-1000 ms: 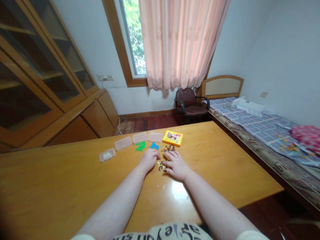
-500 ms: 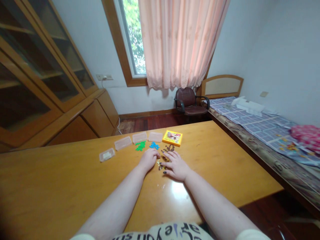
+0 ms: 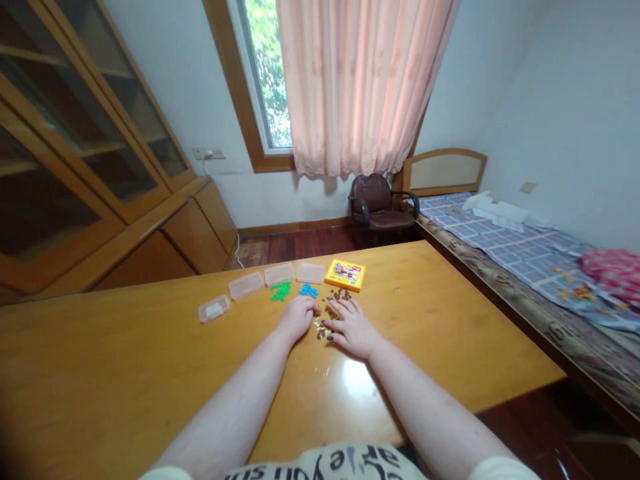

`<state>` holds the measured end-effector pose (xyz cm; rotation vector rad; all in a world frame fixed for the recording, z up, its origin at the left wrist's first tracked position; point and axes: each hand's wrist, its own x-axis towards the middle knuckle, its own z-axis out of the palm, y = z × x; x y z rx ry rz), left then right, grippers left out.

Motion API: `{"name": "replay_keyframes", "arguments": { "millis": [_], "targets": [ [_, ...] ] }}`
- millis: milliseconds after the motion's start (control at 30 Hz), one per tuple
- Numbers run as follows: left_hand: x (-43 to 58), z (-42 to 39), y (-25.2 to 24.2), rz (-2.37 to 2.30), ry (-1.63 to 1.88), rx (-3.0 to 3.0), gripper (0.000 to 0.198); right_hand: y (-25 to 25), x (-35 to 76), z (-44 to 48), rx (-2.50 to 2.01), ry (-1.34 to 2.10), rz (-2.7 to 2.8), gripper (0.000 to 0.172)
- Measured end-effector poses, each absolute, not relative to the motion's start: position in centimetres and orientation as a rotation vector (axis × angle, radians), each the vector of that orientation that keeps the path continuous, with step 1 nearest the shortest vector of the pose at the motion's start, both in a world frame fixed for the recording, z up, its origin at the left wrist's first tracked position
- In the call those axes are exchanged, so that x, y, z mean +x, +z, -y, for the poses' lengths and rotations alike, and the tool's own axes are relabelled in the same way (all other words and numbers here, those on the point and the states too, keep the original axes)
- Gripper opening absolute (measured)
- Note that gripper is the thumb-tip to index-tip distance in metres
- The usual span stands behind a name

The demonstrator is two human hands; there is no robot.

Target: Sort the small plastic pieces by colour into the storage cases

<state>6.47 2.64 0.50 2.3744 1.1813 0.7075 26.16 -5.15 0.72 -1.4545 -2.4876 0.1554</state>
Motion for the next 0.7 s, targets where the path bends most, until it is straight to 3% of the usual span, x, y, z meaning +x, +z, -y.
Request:
{"name": "replay_keyframes", "arguments": {
  "millis": [700],
  "targets": [
    [6.49, -2.52, 0.71, -1.198, 0.709, 2.352, 0.031, 0.1, 26.57, 4.94, -1.394, 0.161, 2.472, 0.045]
  ]
}}
